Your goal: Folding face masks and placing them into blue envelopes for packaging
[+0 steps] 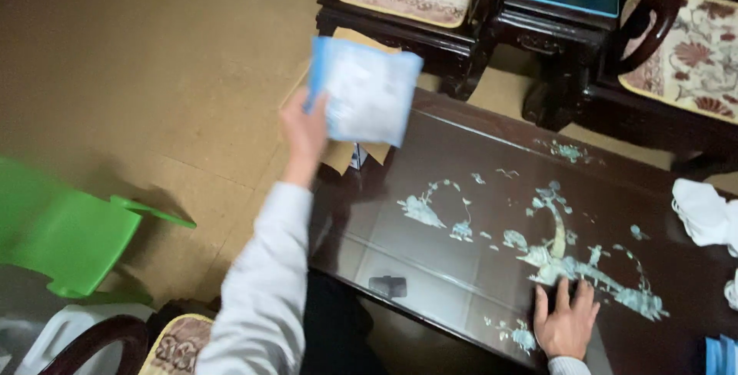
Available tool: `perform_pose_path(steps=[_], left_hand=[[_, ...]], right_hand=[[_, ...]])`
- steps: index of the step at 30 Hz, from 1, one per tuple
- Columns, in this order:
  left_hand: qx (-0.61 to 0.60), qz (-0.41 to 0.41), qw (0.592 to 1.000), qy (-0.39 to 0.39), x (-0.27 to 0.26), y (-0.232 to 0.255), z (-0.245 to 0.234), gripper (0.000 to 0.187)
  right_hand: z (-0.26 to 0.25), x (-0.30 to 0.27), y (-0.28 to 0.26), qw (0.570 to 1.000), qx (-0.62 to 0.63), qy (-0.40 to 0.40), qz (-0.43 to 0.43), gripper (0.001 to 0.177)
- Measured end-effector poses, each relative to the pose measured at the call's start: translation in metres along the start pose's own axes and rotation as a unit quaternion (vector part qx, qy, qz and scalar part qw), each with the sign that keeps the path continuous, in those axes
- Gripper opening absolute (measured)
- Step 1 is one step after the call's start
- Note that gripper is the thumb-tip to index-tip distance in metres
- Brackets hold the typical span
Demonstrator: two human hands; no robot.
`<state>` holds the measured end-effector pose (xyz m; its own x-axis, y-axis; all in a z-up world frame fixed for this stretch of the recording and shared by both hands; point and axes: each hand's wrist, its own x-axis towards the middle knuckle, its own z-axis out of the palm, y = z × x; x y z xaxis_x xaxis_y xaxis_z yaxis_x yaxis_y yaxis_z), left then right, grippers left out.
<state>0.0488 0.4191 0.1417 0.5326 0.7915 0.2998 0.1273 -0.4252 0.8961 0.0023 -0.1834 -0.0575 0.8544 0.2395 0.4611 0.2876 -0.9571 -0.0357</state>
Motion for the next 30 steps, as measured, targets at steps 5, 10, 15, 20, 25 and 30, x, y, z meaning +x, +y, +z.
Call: perform_pose_path(steps=[5,10,15,20,25,30], left_hand=[[0.072,-0.001,0.996,-0.061,0.097,-0.08,0.005,0.016],[0.231,-0.077,0.938,-0.247,0.094,-0.088,0.04,0.048],[0.359,0.171,0.885,-0.242,0.085,-0.061,0.051,0.069],[0.402,0.077,0.796,-0.446,0.091,-0.129,0.102,0.061],[0.355,0.19,0.784,-0.473,0.103,-0.186,0.094,0.028],[0.225,0.293,0.892,-0.261,0.049,-0.066,0.043,0.044]], right_hand=[[0.003,0.0,-0.008,0.998,0.025,-0.016,0.052,0.066],[0.02,-0.004,-0.005,0.997,-0.017,0.07,0.033,0.06],[0.018,-0.006,-0.008,0.997,0.027,0.056,0.054,0.062],[0.012,0.0,-0.012,0.998,0.017,0.034,0.055,0.061],[0.019,0.005,0.0,0.998,-0.021,0.012,0.06,0.061],[-0.028,0.032,-0.017,0.997,0.071,0.009,0.012,0.049]])
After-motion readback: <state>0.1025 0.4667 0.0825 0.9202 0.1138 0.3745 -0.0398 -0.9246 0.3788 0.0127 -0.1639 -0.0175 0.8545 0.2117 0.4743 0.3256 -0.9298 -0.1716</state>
